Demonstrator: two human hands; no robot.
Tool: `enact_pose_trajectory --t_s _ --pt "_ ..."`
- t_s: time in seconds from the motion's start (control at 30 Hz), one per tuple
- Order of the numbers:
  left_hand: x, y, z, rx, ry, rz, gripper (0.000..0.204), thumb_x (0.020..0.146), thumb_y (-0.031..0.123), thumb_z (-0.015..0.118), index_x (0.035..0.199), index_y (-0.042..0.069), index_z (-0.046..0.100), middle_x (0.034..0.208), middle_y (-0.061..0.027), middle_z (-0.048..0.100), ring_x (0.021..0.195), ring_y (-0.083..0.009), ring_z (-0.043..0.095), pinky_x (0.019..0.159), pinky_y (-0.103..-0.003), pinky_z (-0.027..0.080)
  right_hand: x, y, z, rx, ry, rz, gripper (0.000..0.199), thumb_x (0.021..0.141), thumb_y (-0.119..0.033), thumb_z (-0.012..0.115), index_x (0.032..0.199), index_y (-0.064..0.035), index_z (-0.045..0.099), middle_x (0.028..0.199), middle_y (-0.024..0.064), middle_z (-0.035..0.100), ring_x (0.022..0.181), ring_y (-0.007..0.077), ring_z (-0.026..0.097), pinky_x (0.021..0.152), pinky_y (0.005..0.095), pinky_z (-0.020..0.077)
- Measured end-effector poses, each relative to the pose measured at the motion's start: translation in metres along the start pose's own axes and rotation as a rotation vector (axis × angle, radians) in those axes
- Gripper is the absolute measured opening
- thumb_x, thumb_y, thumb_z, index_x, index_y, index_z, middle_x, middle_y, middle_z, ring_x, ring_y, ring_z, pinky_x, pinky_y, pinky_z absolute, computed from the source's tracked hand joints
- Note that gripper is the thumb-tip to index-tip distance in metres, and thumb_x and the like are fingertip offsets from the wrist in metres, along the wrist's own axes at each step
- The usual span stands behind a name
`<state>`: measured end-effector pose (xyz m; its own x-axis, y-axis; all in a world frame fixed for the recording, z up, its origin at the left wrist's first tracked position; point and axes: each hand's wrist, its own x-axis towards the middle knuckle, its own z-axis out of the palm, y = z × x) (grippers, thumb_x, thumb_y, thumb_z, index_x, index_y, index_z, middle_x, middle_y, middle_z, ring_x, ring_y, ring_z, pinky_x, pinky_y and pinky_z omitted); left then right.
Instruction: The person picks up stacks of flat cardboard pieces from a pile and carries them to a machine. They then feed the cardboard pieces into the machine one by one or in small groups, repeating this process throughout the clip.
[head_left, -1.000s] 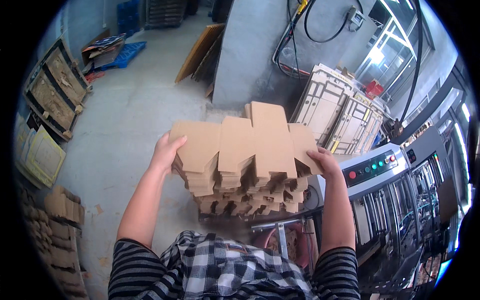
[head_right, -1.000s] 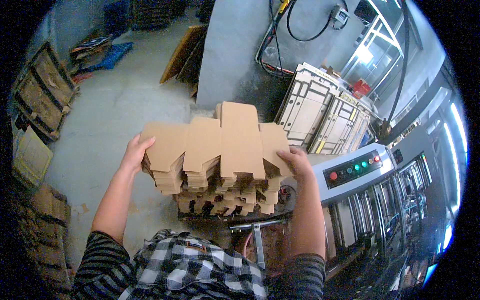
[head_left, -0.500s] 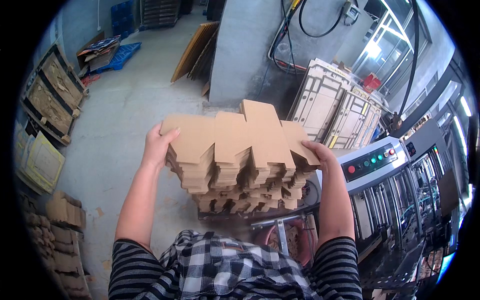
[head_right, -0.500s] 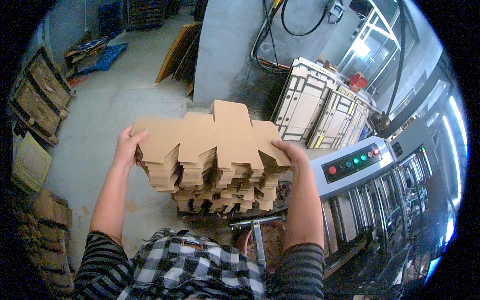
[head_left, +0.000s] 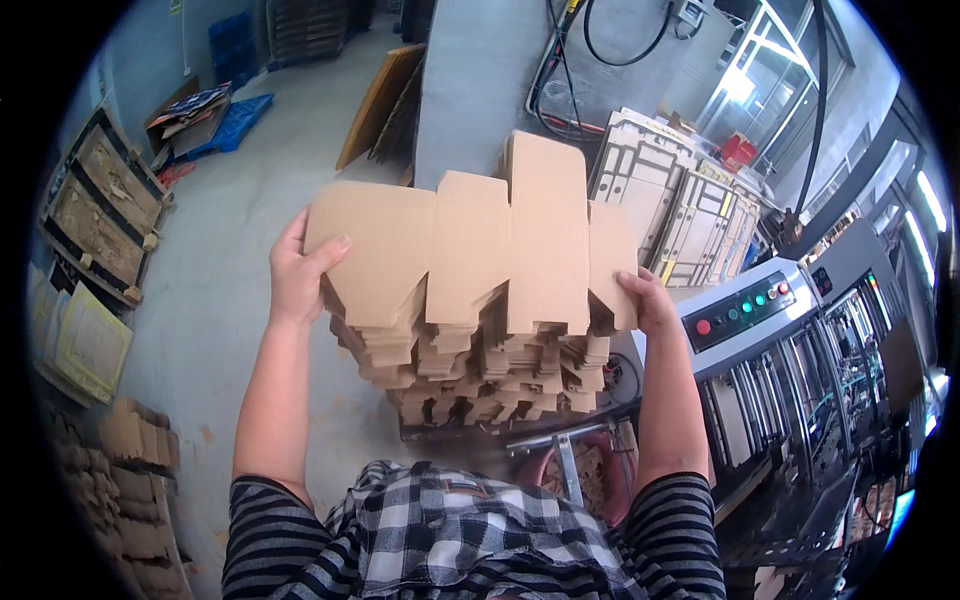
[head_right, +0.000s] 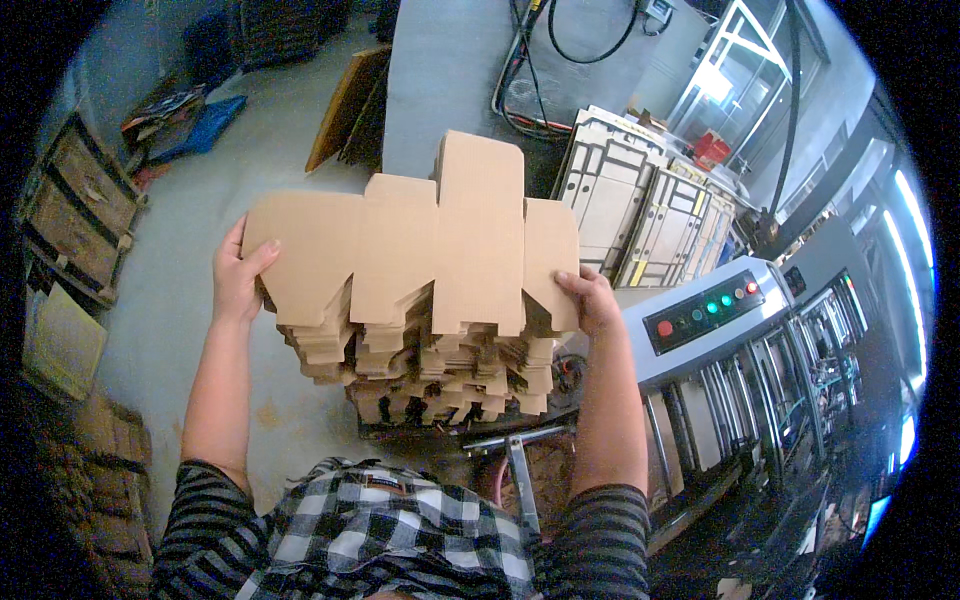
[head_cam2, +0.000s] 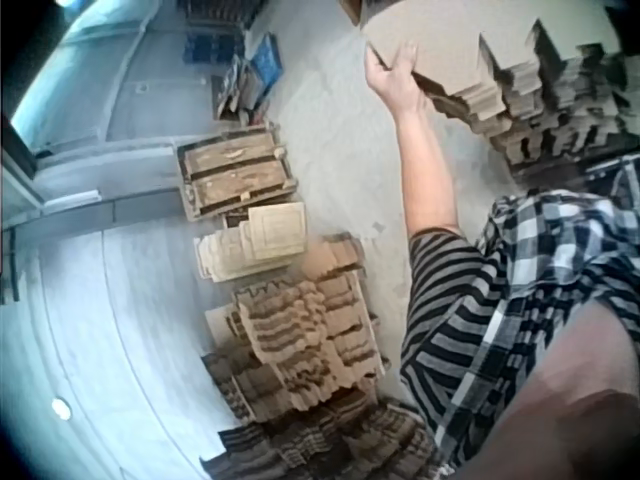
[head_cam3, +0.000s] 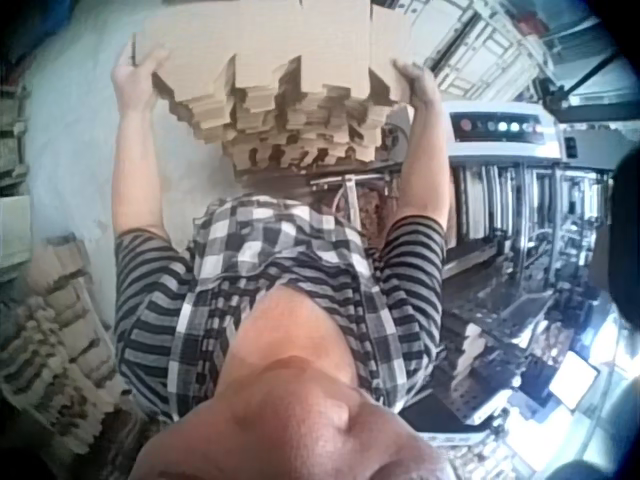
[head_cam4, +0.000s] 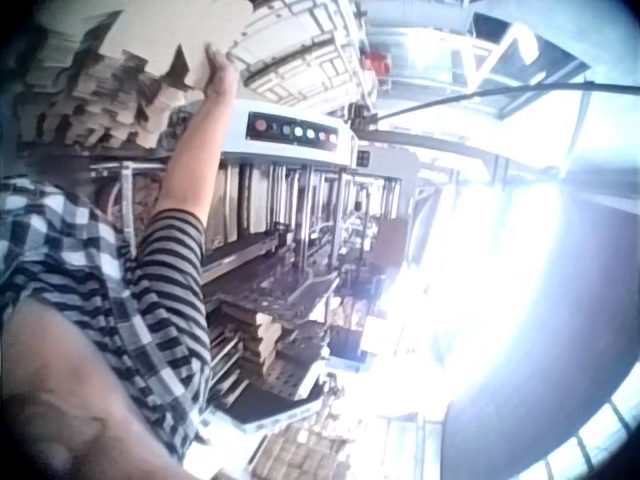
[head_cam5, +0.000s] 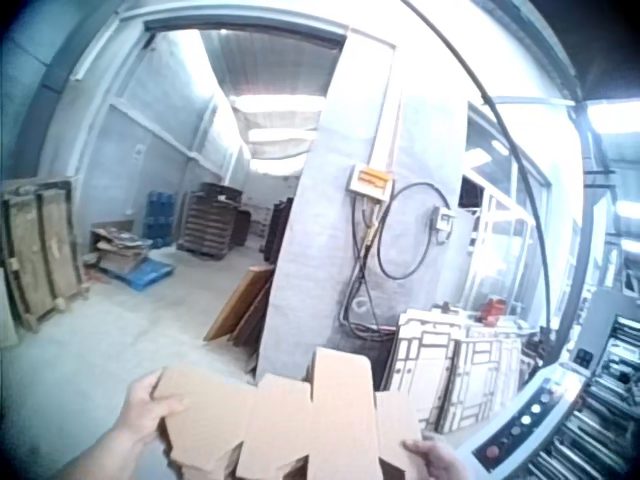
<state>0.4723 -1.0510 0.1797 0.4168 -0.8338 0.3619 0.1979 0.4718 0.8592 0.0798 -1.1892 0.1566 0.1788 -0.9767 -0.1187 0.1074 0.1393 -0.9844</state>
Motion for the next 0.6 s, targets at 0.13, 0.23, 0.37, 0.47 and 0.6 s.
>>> enact_pose_trajectory --t_s 0.13,0.23,0.37,0.47,0.6 --pt "-0.002 0.004 0.003 -0.006 -0.042 0.107 0.05 0.065 0.002 0.057 0.111 -0.005 0.039 0.104 -0.011 0.048 0.094 -0.0171 0.048 0.081 -0.028 0.039 -0.001 0.018 -0.006 0.074 -0.007 -0.107 0.054 0.061 -0.008 0.064 0.109 0.0033 0.041 0.099 0.0145 0.051 0.086 0.0237 0.053 0.077 0.035 0.0425" --pt "-0.004 0.001 0.001 -0.023 -0.055 0.172 0.054 0.063 0.004 0.059 0.112 -0.006 0.038 0.106 -0.0114 0.047 0.096 -0.0181 0.047 0.083 -0.029 0.038 -0.007 0.018 -0.004 0.106 0.003 -0.205 0.062 0.057 -0.008 0.066 0.112 -0.0001 0.038 0.1 0.0108 0.05 0.089 0.0221 0.051 0.078 0.0337 0.0424" --pt "-0.009 0.004 -0.009 -0.056 -0.057 0.275 0.063 0.061 0.005 0.062 0.117 -0.004 0.033 0.11 -0.0113 0.045 0.1 -0.0186 0.045 0.085 -0.03 0.036 -0.018 -0.004 0.013 0.168 -0.02 -0.485 0.066 0.052 -0.011 0.07 0.109 -0.0016 0.04 0.096 0.0079 0.051 0.088 0.0205 0.051 0.076 0.0333 0.043" --pt "-0.005 0.013 -0.006 -0.103 -0.124 0.358 0.073 0.058 0.006 0.065 0.121 -0.001 0.028 0.115 -0.0111 0.042 0.104 -0.0197 0.042 0.088 -0.031 0.034 -0.029 -0.016 0.015 0.201 -0.021 -0.592 0.066 0.049 -0.012 0.071 0.107 -0.0026 0.04 0.095 0.0071 0.052 0.087 0.0198 0.052 0.075 0.0324 0.0435" --pt "-0.001 -0.009 -0.03 0.01 -0.249 0.17 0.082 0.055 0.009 0.069 0.124 0.001 0.024 0.12 -0.0113 0.037 0.11 -0.0216 0.036 0.092 -0.033 0.029 -0.02 0.006 -0.007 0.081 -0.058 -0.539 0.069 0.046 -0.009 0.07 0.108 -0.0032 0.041 0.095 0.0061 0.052 0.089 0.0195 0.05 0.076 0.0308 0.0414"
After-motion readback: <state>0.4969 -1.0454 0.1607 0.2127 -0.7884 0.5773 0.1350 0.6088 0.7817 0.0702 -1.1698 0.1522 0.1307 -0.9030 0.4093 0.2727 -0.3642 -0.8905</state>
